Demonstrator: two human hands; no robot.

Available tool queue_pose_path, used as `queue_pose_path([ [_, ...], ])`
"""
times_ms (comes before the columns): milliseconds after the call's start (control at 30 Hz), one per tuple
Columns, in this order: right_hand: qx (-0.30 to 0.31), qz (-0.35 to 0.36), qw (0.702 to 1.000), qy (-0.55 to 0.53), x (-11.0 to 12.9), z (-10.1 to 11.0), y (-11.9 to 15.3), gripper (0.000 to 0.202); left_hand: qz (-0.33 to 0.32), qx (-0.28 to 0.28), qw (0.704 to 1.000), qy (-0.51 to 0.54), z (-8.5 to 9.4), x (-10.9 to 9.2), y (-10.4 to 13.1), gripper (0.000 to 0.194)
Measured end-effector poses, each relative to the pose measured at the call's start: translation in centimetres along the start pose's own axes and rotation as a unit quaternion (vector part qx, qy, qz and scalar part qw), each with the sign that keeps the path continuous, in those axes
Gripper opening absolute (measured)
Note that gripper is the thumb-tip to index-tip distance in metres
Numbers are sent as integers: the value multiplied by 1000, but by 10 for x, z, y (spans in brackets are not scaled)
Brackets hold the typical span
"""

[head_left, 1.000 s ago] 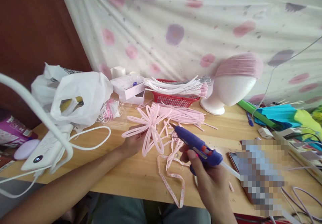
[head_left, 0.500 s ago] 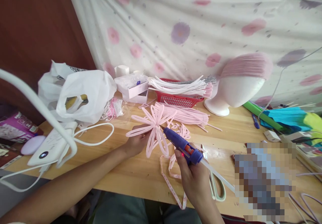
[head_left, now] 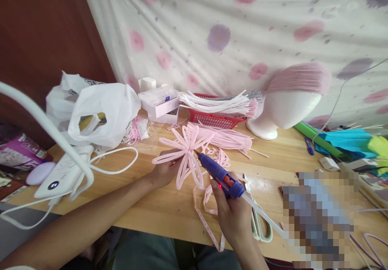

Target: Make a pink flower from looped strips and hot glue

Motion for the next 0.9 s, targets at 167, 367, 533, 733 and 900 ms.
queue_pose_path([
  [167, 4, -9, 1000, -3, -4, -2, 2, 25, 12, 18, 1000, 2, -2, 5, 0, 18],
  [367, 1, 1, 1000, 6, -1, 0, 2, 25, 11, 8, 1000, -10, -1, 4, 0, 19],
  [533, -10, 7, 1000, 11, 3, 3, -1, 25, -3, -1, 1000, -14, 0, -1, 0, 19],
  [733, -4, 2, 1000, 6, 1, 1, 1, 27, 3, -9, 1000, -15, 2, -1, 0, 19],
  [900, -5, 3, 1000, 10, 0, 0, 3, 27, 9, -3, 1000, -7, 0, 0, 0, 21],
])
Point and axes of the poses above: each hand's wrist, its own y-axis away from the middle knuckle, its own z-axis out of the back of the hand, x = y × z, the point moved 10 cm from there along -y, towards the middle knuckle, and after that the axes turned 15 degrees about z, right-handed, at the moved point
